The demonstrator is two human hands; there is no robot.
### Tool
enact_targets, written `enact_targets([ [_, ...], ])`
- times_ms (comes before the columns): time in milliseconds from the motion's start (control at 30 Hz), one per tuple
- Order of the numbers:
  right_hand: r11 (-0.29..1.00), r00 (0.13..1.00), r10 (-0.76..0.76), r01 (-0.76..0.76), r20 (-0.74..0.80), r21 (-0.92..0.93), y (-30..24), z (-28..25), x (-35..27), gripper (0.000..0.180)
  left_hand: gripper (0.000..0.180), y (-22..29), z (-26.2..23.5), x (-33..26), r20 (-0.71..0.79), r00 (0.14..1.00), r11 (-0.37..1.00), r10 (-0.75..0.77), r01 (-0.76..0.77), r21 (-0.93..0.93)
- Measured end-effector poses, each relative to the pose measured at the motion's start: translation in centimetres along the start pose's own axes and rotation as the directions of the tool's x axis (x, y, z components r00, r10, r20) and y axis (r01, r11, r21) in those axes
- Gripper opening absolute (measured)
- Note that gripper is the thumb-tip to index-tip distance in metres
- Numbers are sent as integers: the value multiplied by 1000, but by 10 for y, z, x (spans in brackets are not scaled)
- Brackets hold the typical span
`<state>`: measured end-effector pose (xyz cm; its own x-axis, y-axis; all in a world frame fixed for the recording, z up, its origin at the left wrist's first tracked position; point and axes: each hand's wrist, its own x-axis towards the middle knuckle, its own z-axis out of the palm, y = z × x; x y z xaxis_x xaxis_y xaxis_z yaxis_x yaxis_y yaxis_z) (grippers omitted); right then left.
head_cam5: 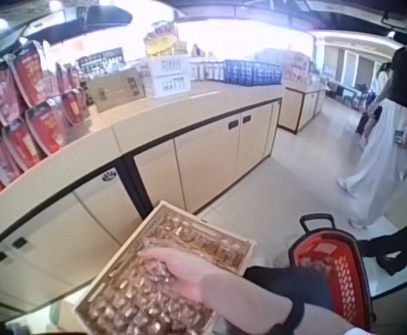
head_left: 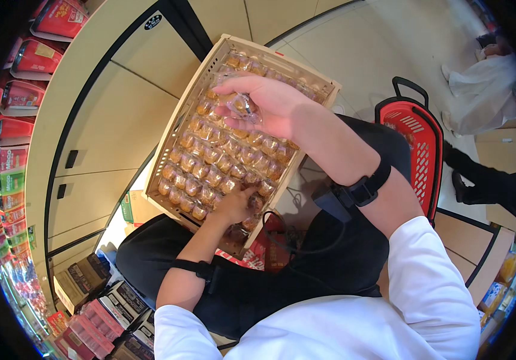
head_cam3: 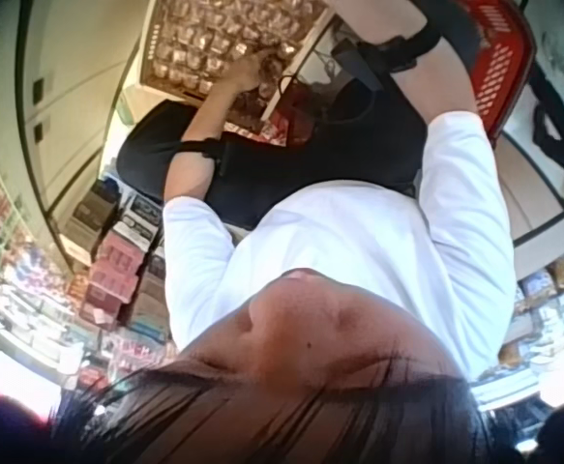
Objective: Transferring small packaged bakery items from a wooden crate into a shopping basket.
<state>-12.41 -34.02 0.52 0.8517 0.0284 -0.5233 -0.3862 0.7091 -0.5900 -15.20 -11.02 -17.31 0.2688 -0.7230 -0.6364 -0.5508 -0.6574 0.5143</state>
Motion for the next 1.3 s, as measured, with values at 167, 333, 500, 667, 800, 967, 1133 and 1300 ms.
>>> enact_targets([
  [167,1000,1000,-2,2,-10,-18,-1,-3,-1,36,70,1,1,0,77,997,999,-17,13,45],
  [333,1000,1000,0,0,-5,-19,0,0,-1,36,72,-5,8,2,33,999,996,-37,40,-85],
  [500,1000,1000,5,-5,-14,-24,1,0,-1,35,58,3,-4,2,107,989,977,-100,118,-175],
  [667,1000,1000,-2,2,-11,-25,1,-3,2,33,50,7,-6,1,28,989,981,-145,148,-125],
  [800,999,1000,0,0,-13,-38,1,-2,1,32,39,11,-15,3,-110,980,981,-164,150,-121],
  [967,999,1000,4,-5,-9,-42,2,-3,3,32,30,5,-14,8,-228,956,937,-186,102,-335],
  [1133,999,1000,0,-1,-27,-44,3,0,3,32,22,-12,-3,14,-128,963,814,-237,125,-567],
  [1300,999,1000,6,-7,-20,-44,2,-2,3,32,24,-7,-14,8,-383,920,879,-81,-115,-462],
])
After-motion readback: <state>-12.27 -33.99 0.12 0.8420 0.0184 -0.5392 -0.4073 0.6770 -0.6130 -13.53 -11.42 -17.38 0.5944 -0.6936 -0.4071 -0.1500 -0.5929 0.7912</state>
